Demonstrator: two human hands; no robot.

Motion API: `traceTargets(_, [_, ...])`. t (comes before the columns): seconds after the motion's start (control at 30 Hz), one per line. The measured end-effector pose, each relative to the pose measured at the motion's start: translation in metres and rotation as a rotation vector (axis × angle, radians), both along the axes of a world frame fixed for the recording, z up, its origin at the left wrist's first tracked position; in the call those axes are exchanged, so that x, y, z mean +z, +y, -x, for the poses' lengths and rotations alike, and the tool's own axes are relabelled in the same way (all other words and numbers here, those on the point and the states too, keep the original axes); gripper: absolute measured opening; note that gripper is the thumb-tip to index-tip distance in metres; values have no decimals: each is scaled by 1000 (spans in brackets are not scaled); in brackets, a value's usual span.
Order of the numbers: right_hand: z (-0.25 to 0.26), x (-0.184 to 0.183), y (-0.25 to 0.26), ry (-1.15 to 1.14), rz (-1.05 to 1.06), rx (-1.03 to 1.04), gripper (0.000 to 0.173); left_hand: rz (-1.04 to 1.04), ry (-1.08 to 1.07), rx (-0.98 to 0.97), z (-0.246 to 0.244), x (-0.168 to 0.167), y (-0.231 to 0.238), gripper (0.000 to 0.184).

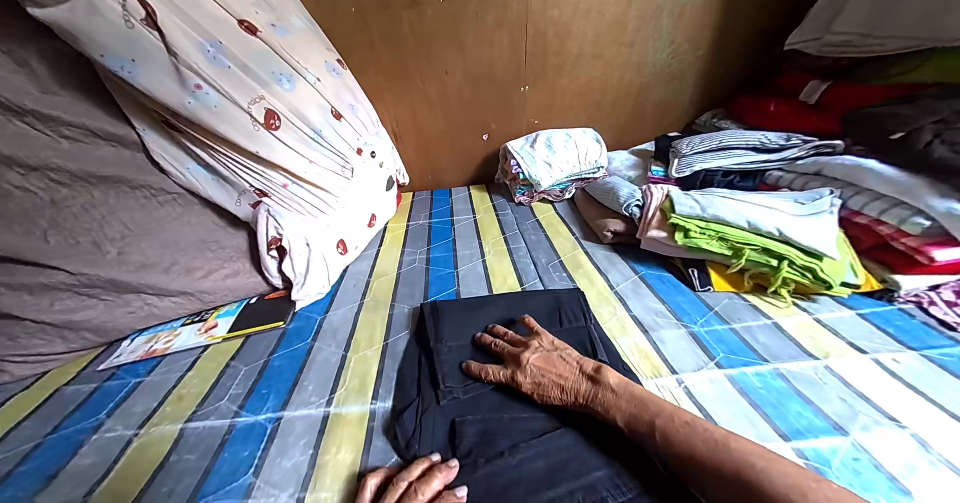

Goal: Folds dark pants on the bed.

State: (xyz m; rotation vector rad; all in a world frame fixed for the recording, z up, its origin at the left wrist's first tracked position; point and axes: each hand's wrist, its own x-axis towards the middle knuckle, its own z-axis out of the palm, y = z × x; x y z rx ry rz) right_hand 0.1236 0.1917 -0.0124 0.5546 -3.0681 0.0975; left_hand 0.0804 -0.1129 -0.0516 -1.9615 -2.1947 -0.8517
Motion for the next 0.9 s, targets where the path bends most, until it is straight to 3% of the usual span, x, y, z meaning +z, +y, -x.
traceTargets(0.27, [-13, -5, -13, -31, 210, -116, 52, -7, -3, 1, 0, 0, 0, 48])
traceTargets(0.47, [-12, 1, -6, -33, 235, -160, 47, -1, -10, 0, -1, 1, 1, 47])
traceTargets(0.67, [17, 51, 8, -203, 410, -179, 28, 1, -16, -4, 0, 3, 0, 49])
traceTargets(0.8, [34, 62, 15, -363, 392, -139, 26, 4, -18, -6, 0, 2, 0, 48])
traceTargets(0.9, [20, 63, -14, -366, 256, -170, 29, 6, -23, -3, 1, 2, -1, 48])
